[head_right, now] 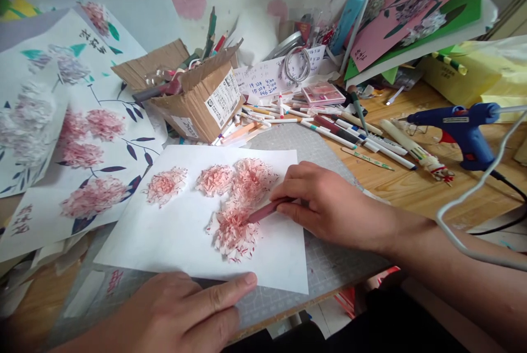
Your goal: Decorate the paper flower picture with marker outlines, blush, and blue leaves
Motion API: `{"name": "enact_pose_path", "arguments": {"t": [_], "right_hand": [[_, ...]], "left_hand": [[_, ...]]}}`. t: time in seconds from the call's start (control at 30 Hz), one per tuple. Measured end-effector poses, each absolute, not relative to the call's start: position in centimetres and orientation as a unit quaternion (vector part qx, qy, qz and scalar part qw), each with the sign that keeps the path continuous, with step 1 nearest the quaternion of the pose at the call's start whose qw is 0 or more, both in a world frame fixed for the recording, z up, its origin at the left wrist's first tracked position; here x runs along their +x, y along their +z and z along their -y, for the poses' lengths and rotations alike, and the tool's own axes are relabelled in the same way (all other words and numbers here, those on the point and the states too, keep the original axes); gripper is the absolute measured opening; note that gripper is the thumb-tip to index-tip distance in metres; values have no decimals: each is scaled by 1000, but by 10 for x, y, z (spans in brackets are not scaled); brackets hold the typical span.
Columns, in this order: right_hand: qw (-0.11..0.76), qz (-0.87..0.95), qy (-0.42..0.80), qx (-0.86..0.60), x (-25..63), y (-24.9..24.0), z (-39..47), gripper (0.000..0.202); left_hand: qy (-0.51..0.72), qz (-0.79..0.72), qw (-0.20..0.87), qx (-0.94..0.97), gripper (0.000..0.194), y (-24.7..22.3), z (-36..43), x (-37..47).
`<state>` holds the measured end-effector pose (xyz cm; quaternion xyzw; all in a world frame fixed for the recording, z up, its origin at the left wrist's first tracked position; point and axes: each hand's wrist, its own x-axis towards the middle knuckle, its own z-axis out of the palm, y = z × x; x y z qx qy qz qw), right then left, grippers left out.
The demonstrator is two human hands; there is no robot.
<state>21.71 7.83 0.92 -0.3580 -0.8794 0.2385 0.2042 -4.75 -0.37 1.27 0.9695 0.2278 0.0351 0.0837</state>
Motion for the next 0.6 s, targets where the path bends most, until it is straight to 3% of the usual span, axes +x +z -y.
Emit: {"name": "enact_pose_path", "arguments": {"t": [0.27, 0.6], "right_hand": [[219, 888, 224, -337, 209, 11, -80, 22], [192, 902, 185, -338, 203, 16, -82, 27]], "left_hand": [[82, -201, 46, 975, 10, -14, 6, -49], [19, -206, 91, 974, 14, 12, 3, -45]]}}
